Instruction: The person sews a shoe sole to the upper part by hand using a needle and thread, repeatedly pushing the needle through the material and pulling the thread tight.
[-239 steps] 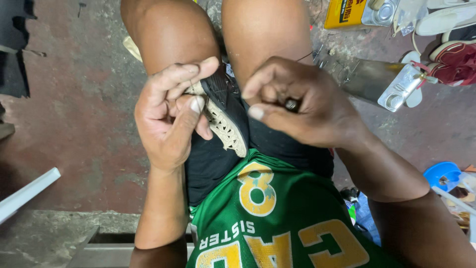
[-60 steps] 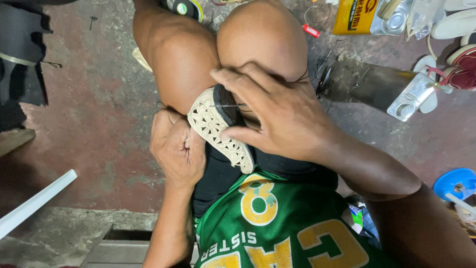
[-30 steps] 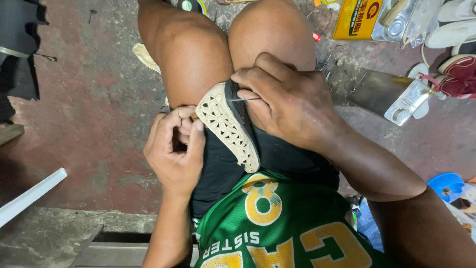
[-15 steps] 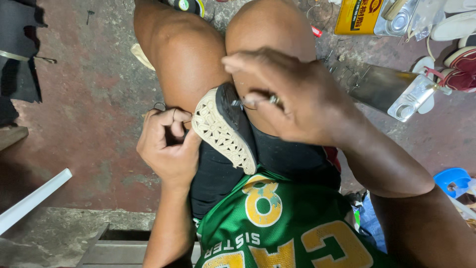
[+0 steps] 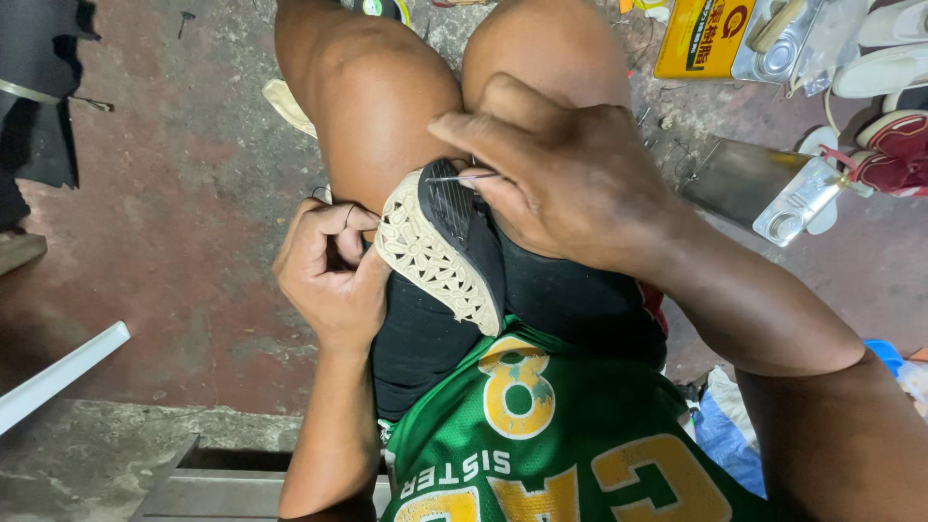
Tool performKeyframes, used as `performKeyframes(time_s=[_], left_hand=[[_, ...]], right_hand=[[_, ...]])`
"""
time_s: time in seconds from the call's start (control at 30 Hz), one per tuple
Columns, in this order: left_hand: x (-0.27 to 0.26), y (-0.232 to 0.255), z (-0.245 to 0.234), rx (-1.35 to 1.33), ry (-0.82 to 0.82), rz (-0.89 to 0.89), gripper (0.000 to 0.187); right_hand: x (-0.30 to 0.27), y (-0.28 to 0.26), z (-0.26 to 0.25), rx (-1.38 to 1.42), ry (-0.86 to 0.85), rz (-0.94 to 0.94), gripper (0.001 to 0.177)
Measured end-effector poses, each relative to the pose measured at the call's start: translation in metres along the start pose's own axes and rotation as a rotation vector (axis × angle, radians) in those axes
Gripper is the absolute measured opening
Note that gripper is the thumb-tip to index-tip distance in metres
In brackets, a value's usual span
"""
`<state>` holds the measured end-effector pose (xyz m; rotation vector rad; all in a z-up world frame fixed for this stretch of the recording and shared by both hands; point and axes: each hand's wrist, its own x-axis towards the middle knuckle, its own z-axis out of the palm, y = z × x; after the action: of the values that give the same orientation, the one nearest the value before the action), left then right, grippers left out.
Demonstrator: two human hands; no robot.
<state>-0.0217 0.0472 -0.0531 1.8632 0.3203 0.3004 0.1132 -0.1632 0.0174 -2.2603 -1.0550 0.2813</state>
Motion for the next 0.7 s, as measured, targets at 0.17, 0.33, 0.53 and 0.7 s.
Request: performKeyframes(time_s=[0.17,0.33,0.53,0.7], left_hand=[[0.001,0.003,-0.002,0.031,-0.010,0.008,0.026],[0.001,0.007,-0.001,0.081,-0.002,0.079,0.028],[0.006,0.011,0.002,0.153,-0.012,0.114,0.029],[0.012,0.013,0.003,0.230,-0.042,0.154,0.034]], right_hand=[[0.003,0.001,0.008,-0.098,0.017,-0.071,0.024],[0.006,0.005,0.000,0.047,0.001,-0.076,0.018],[0.011,0.012,-0.016,0.384,-0.215,0.128,0.015],[-0.011,0.015,-0.023,0.459,-0.297,0.184,0.014]])
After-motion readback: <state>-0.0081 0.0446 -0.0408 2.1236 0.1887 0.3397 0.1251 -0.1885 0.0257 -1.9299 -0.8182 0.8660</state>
